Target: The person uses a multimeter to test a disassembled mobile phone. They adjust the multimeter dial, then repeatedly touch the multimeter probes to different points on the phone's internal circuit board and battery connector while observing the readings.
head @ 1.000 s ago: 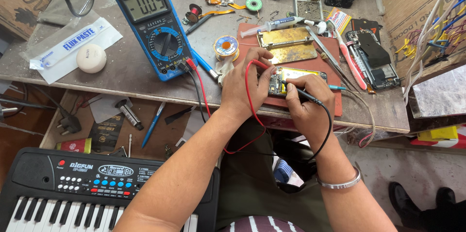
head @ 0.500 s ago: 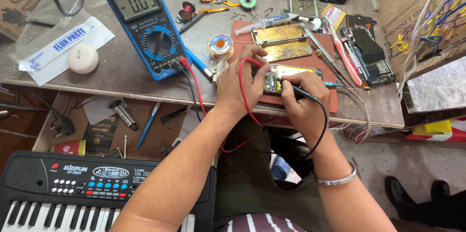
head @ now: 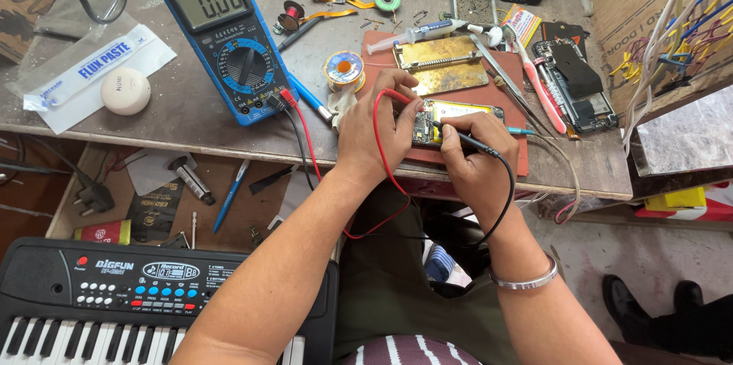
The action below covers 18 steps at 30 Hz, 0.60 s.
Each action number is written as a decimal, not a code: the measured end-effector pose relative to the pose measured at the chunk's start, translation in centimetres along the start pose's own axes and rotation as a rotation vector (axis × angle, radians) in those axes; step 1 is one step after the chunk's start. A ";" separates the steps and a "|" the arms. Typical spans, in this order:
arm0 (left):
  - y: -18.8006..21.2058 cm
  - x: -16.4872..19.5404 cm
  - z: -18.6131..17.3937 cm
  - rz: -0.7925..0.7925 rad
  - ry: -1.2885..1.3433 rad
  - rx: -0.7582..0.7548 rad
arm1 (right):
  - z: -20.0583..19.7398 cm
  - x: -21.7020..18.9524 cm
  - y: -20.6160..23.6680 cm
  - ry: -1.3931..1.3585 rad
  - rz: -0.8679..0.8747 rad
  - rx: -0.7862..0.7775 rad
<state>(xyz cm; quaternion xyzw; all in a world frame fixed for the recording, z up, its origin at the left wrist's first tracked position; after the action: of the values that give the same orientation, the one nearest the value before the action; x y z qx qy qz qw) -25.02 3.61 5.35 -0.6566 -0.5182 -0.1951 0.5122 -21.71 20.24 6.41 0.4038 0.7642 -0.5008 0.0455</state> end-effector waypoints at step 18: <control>-0.1 -0.2 0.1 -0.012 -0.011 -0.003 | 0.1 0.3 0.0 -0.016 0.009 -0.008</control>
<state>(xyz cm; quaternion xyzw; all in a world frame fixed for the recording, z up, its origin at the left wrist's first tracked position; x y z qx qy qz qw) -25.18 3.60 5.18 -0.6555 -0.5245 -0.1952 0.5071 -21.96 20.29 6.24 0.4029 0.7641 -0.5008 0.0554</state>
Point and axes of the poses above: each hand's wrist, its own y-axis away from the middle knuckle, its own z-axis out of the palm, x = y × z, the point moved 7 cm from there along -y, towards the middle knuckle, and after that the axes turned 6 degrees about -z, right-handed, at the moved point
